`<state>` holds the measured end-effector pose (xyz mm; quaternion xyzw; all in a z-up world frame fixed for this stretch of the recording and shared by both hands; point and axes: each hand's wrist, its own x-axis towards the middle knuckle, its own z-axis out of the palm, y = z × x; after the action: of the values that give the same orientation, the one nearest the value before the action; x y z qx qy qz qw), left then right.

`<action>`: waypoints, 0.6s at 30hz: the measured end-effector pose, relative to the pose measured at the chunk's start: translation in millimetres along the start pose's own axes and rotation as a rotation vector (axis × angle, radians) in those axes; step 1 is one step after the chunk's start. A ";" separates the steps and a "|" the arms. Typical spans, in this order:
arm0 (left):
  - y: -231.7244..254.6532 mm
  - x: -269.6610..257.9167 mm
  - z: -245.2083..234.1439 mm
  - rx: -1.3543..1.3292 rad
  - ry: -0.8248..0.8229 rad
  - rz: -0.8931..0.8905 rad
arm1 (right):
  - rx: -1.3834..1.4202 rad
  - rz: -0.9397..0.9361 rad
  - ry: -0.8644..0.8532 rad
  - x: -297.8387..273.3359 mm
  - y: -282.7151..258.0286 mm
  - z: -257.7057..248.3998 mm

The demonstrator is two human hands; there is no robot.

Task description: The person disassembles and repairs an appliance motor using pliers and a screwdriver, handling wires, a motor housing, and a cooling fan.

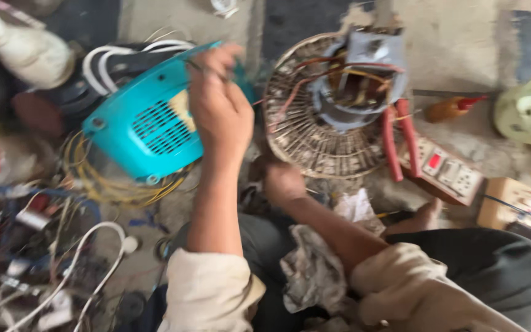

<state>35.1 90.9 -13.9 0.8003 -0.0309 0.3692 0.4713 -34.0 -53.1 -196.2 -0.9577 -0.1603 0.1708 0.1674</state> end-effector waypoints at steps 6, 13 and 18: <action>-49.3 16.4 -25.2 -0.477 0.452 -0.588 | 0.273 -0.079 0.325 -17.2 -9.5 -37.9; -57.0 15.5 -26.0 -0.590 0.495 -0.603 | 0.213 -0.394 0.119 5.7 -29.0 -36.6; -56.6 12.9 -17.9 -0.575 0.477 -0.624 | 0.018 -0.312 -0.011 27.3 -61.2 -20.3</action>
<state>56.9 140.0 -42.2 0.5018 0.2185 0.3598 0.7556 -17.4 6.1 -162.7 -0.9187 -0.3063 0.1494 0.1997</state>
